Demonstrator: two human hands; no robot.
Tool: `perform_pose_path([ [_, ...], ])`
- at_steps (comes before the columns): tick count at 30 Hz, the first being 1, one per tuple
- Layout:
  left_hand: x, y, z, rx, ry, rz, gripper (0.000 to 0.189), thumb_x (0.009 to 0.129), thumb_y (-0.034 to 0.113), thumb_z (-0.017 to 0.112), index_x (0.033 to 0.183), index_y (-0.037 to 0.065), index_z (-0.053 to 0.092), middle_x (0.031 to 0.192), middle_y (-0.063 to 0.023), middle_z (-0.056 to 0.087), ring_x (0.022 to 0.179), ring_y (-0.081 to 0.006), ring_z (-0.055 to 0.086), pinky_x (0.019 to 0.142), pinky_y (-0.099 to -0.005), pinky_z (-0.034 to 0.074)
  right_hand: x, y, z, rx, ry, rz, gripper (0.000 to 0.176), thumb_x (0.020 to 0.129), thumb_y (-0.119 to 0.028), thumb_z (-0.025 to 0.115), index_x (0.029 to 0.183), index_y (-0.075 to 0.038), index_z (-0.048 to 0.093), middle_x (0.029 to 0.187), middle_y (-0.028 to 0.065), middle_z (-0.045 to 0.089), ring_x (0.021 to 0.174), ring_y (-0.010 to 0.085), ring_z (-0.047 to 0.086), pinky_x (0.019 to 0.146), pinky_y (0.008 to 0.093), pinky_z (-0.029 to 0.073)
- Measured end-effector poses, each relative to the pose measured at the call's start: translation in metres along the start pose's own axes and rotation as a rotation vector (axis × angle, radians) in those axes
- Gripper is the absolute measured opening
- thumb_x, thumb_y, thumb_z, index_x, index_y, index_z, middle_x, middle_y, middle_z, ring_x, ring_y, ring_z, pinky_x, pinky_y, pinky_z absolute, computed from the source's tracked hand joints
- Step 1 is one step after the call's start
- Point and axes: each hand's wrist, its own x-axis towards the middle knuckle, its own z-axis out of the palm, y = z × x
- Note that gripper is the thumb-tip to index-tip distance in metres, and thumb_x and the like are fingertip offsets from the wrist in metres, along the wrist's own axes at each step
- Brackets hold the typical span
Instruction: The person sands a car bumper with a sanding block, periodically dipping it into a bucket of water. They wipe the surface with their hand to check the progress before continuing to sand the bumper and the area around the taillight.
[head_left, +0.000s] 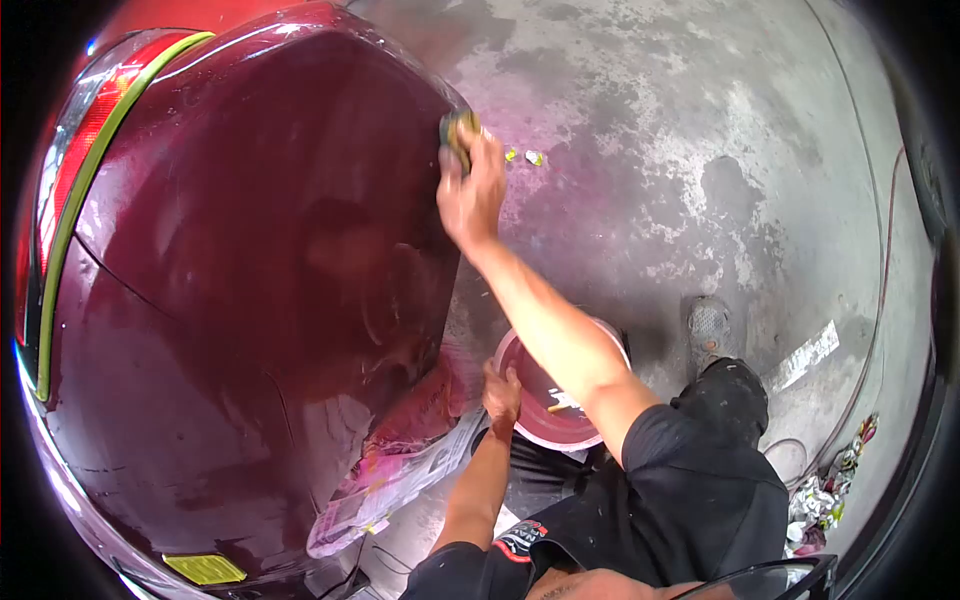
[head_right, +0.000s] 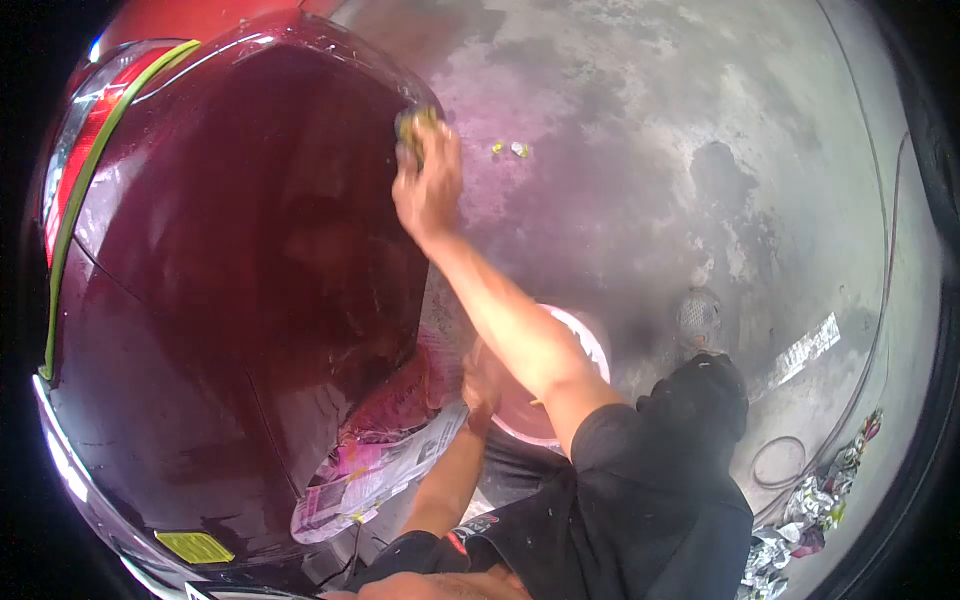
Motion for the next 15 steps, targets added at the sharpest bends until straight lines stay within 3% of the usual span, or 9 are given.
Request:
perform_pose_path([
  [3, 0.001, -0.005, 0.003, 0.031, 0.041, 0.074, 0.053, 0.094, 0.035, 0.062, 0.134, 0.004, 0.049, 0.115, -0.0300, 0.065, 0.107, -0.0473, 0.063, 0.091, -0.0503, 0.051, 0.015, 0.006, -0.008, 0.052, -0.042, -0.038, 0.034, 0.092, -0.020, 0.070, 0.121, -0.003, 0.063, 0.122, 0.0188, 0.060, 0.113, 0.0358, 0.058, 0.098, 0.0430, 0.047],
  [4, 0.001, -0.010, 0.003, 0.057, 0.037, 0.115, 0.052, 0.095, 0.036, 0.062, 0.134, 0.004, 0.050, 0.113, -0.0299, 0.066, 0.107, -0.0474, 0.063, 0.091, -0.0504, 0.051, 0.013, 0.005, -0.012, 0.105, -0.076, 0.039, 0.034, 0.090, -0.017, 0.072, 0.120, -0.004, 0.065, 0.119, 0.0166, 0.061, 0.114, 0.0331, 0.058, 0.099, 0.0414, 0.047],
  [8, 0.000, -0.004, 0.003, 0.001, 0.004, 0.049, 0.051, 0.094, 0.037, 0.062, 0.132, 0.004, 0.051, 0.112, -0.0292, 0.066, 0.105, -0.0477, 0.063, 0.089, -0.0507, 0.051, 0.012, 0.003, -0.022, 0.084, -0.180, 0.078, 0.039, 0.089, -0.010, 0.069, 0.126, -0.003, 0.059, 0.124, 0.0209, 0.059, 0.117, 0.0392, 0.057, 0.099, 0.0463, 0.047],
  [9, -0.001, 0.000, 0.001, -0.004, 0.039, 0.093, 0.051, 0.094, 0.036, 0.063, 0.131, 0.004, 0.051, 0.112, -0.0291, 0.066, 0.104, -0.0477, 0.064, 0.089, -0.0506, 0.051, 0.003, 0.000, -0.025, 0.095, -0.212, 0.119, 0.040, 0.090, -0.010, 0.068, 0.128, -0.002, 0.058, 0.127, 0.0221, 0.059, 0.119, 0.0402, 0.056, 0.100, 0.0470, 0.046],
  [10, -0.003, 0.001, -0.003, -0.004, 0.072, 0.137, 0.051, 0.093, 0.035, 0.063, 0.131, 0.003, 0.052, 0.112, -0.0290, 0.066, 0.103, -0.0477, 0.064, 0.088, -0.0504, 0.052, -0.023, -0.006, -0.024, 0.090, -0.103, 0.094, 0.045, 0.090, -0.007, 0.067, 0.133, 0.000, 0.055, 0.130, 0.0236, 0.058, 0.119, 0.0417, 0.057, 0.101, 0.0485, 0.046],
  [11, 0.015, -0.057, 0.033, 0.032, 0.176, 0.349, 0.054, 0.092, 0.037, 0.065, 0.131, 0.003, 0.052, 0.113, -0.0267, 0.067, 0.103, -0.0468, 0.064, 0.088, -0.0494, 0.052, -0.063, 0.000, -0.020, 0.068, -0.032, 0.090, 0.046, 0.090, -0.006, 0.067, 0.134, 0.000, 0.056, 0.129, 0.0234, 0.061, 0.119, 0.0417, 0.059, 0.102, 0.0476, 0.047],
  [13, 0.028, -0.115, 0.054, 0.250, -0.221, 0.306, 0.056, 0.093, 0.041, 0.063, 0.133, 0.003, 0.052, 0.114, -0.0241, 0.068, 0.106, -0.0454, 0.064, 0.091, -0.0491, 0.051, -0.139, -0.007, -0.035, -0.012, -0.138, 0.171, 0.042, 0.089, -0.005, 0.069, 0.130, -0.001, 0.061, 0.132, 0.0225, 0.062, 0.125, 0.0385, 0.059, 0.105, 0.0447, 0.047],
  [14, 0.012, -0.092, 0.051, -0.308, 0.006, 0.180, 0.057, 0.094, 0.043, 0.062, 0.134, 0.004, 0.054, 0.119, -0.0222, 0.067, 0.110, -0.0440, 0.063, 0.094, -0.0485, 0.051, -0.149, -0.007, -0.032, 0.014, -0.114, 0.167, 0.039, 0.089, -0.004, 0.069, 0.127, -0.001, 0.062, 0.131, 0.0220, 0.063, 0.125, 0.0384, 0.058, 0.105, 0.0443, 0.047],
  [15, 0.006, -0.076, 0.042, -0.310, -0.001, 0.170, 0.057, 0.094, 0.043, 0.062, 0.134, 0.004, 0.054, 0.119, -0.0222, 0.067, 0.110, -0.0440, 0.063, 0.094, -0.0485, 0.051, -0.155, -0.005, -0.032, 0.034, -0.094, 0.161, 0.037, 0.088, -0.004, 0.069, 0.125, -0.002, 0.064, 0.129, 0.0215, 0.064, 0.126, 0.0384, 0.058, 0.105, 0.0439, 0.047],
])
